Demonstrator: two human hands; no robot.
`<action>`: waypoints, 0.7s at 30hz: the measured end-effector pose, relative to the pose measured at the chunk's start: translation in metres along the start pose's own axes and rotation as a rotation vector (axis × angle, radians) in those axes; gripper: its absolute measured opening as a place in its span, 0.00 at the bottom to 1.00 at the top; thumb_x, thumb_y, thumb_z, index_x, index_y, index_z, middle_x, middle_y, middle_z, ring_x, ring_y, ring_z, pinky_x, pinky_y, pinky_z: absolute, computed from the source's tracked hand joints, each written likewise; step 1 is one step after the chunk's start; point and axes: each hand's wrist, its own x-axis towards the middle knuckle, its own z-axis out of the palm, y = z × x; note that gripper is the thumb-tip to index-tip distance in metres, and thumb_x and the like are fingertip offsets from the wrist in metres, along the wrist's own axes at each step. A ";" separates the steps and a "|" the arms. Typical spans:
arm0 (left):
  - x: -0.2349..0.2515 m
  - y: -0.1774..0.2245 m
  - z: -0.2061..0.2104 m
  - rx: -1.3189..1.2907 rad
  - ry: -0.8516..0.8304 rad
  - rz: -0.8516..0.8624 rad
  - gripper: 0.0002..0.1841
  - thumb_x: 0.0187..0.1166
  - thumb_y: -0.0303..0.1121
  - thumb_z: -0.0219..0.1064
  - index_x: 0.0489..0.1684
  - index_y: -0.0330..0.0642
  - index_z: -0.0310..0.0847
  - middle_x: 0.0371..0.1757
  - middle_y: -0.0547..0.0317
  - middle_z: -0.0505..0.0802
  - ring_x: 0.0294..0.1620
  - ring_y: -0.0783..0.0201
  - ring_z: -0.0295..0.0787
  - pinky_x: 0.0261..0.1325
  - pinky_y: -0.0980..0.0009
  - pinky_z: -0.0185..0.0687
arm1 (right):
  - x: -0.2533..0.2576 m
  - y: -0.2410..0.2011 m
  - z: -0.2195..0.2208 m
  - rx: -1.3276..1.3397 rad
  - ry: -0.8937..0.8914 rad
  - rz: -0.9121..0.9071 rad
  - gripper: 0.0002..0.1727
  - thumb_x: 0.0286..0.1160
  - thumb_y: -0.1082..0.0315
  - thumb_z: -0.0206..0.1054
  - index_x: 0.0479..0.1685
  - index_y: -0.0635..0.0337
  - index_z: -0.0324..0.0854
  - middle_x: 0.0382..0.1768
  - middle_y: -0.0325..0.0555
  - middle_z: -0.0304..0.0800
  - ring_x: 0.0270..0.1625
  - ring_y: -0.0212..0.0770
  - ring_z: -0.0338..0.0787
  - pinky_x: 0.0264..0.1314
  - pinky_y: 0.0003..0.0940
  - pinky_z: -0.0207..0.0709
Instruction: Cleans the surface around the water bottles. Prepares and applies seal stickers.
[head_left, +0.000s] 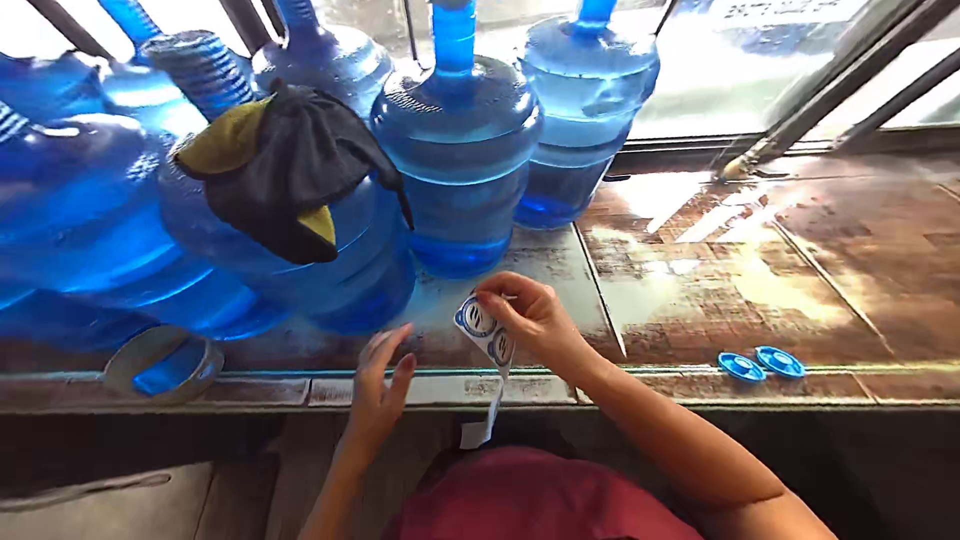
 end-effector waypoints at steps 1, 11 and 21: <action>0.012 0.022 0.000 -0.093 -0.031 0.005 0.31 0.91 0.51 0.51 0.69 0.29 0.81 0.63 0.45 0.92 0.69 0.63 0.86 0.76 0.63 0.77 | 0.003 0.000 0.001 -0.002 -0.031 0.000 0.09 0.83 0.70 0.60 0.47 0.65 0.84 0.34 0.33 0.88 0.31 0.17 0.84 0.36 0.15 0.80; 0.040 0.122 0.010 -0.384 0.053 -0.251 0.07 0.88 0.28 0.57 0.50 0.37 0.80 0.34 0.67 0.89 0.32 0.78 0.86 0.39 0.80 0.86 | 0.021 -0.011 -0.014 0.250 -0.322 0.050 0.10 0.88 0.70 0.54 0.50 0.60 0.82 0.35 0.31 0.89 0.35 0.20 0.88 0.38 0.17 0.84; 0.011 0.145 0.031 -0.328 0.318 -0.387 0.09 0.90 0.31 0.55 0.48 0.42 0.83 0.39 0.67 0.92 0.38 0.74 0.90 0.48 0.75 0.88 | 0.024 0.032 -0.043 0.510 -0.674 0.176 0.12 0.87 0.70 0.53 0.40 0.50 0.83 0.33 0.29 0.90 0.36 0.21 0.87 0.44 0.19 0.83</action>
